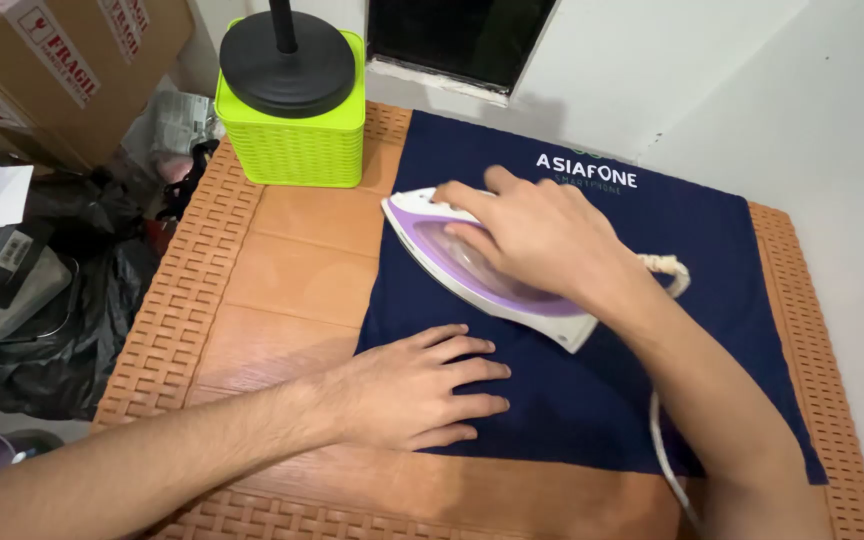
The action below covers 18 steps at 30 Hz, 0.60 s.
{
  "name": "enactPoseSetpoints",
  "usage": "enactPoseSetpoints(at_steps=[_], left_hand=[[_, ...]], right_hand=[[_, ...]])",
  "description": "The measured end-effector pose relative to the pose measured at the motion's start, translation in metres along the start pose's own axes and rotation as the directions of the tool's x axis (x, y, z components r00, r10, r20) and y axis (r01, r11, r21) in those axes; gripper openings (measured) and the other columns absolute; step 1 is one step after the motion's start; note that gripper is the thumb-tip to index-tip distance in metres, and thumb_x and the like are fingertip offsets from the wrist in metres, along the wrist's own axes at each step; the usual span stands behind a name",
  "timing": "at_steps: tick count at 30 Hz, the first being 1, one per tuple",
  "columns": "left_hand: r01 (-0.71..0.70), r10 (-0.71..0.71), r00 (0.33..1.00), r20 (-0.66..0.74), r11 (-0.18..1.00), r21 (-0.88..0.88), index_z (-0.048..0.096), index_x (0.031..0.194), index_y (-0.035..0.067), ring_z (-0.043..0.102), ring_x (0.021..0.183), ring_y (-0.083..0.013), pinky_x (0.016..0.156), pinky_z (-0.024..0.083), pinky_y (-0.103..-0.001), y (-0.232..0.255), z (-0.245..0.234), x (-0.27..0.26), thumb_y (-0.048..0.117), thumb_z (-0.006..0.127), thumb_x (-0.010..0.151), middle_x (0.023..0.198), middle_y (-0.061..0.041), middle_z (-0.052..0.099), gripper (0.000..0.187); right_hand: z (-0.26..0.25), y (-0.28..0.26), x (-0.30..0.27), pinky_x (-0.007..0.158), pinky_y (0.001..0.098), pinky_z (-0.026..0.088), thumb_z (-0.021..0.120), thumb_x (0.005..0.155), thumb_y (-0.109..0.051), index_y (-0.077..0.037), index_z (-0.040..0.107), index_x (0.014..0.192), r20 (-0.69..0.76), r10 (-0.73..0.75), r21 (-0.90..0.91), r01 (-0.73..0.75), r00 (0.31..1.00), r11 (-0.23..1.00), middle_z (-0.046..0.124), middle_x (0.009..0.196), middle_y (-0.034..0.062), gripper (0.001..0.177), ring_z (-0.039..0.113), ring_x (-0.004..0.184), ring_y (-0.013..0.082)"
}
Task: Ironing a navy blue t-shirt with an Android logo on a table
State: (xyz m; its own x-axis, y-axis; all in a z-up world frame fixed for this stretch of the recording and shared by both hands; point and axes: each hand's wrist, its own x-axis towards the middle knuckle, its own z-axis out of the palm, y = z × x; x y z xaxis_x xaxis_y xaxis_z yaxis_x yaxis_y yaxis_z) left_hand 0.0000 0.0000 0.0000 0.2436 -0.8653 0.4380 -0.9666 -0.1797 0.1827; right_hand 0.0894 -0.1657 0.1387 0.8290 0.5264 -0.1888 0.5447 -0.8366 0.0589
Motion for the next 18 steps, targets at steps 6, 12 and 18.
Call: enactPoseSetpoints(at_steps=[6, 12, 18], left_hand=[[-0.005, 0.005, 1.000, -0.016, 1.000, 0.006, 0.067, 0.130, 0.019, 0.054, 0.134, -0.0345, 0.114, 0.040, -0.053, 0.000, 0.003, -0.001, 0.038, 0.058, 0.100, 0.141, -0.010, 0.061, 0.037], [0.004, -0.004, 1.000, 0.000, 0.999, -0.045, 0.066, 0.131, 0.020, 0.052, 0.137, -0.0350, 0.115, 0.039, -0.054, 0.000, 0.002, -0.001, 0.036, 0.059, 0.100, 0.142, -0.009, 0.060, 0.036], [-0.054, 0.082, 0.992, 0.095, 0.962, -0.268, 0.064, 0.137, 0.019, 0.048, 0.144, -0.0330, 0.122, 0.033, -0.055, 0.001, 0.003, 0.001, 0.032, 0.054, 0.103, 0.148, -0.006, 0.059, 0.038]], right_hand=[[0.005, 0.002, 0.011, 0.061, 0.0609, 0.055, 0.035, 0.105, -0.053, -0.035, 0.051, 0.142, -0.003, -0.031, -0.042, 0.031, 1.000, 0.999, 0.061, 0.102, 0.0128, 0.044, 0.069, 0.072, 0.0467], [0.009, 0.004, -0.018, 0.053, 0.0583, 0.056, 0.045, 0.104, -0.046, -0.034, 0.053, 0.139, -0.024, -0.093, -0.032, 0.092, 0.995, 0.995, 0.064, 0.099, 0.0069, 0.037, 0.070, 0.066, 0.0458], [0.014, 0.002, -0.017, 0.046, 0.0570, 0.055, 0.043, 0.105, -0.049, -0.033, 0.053, 0.139, -0.076, -0.085, -0.076, 0.079, 0.994, 0.994, 0.062, 0.097, 0.0088, 0.039, 0.068, 0.057, 0.0456]])
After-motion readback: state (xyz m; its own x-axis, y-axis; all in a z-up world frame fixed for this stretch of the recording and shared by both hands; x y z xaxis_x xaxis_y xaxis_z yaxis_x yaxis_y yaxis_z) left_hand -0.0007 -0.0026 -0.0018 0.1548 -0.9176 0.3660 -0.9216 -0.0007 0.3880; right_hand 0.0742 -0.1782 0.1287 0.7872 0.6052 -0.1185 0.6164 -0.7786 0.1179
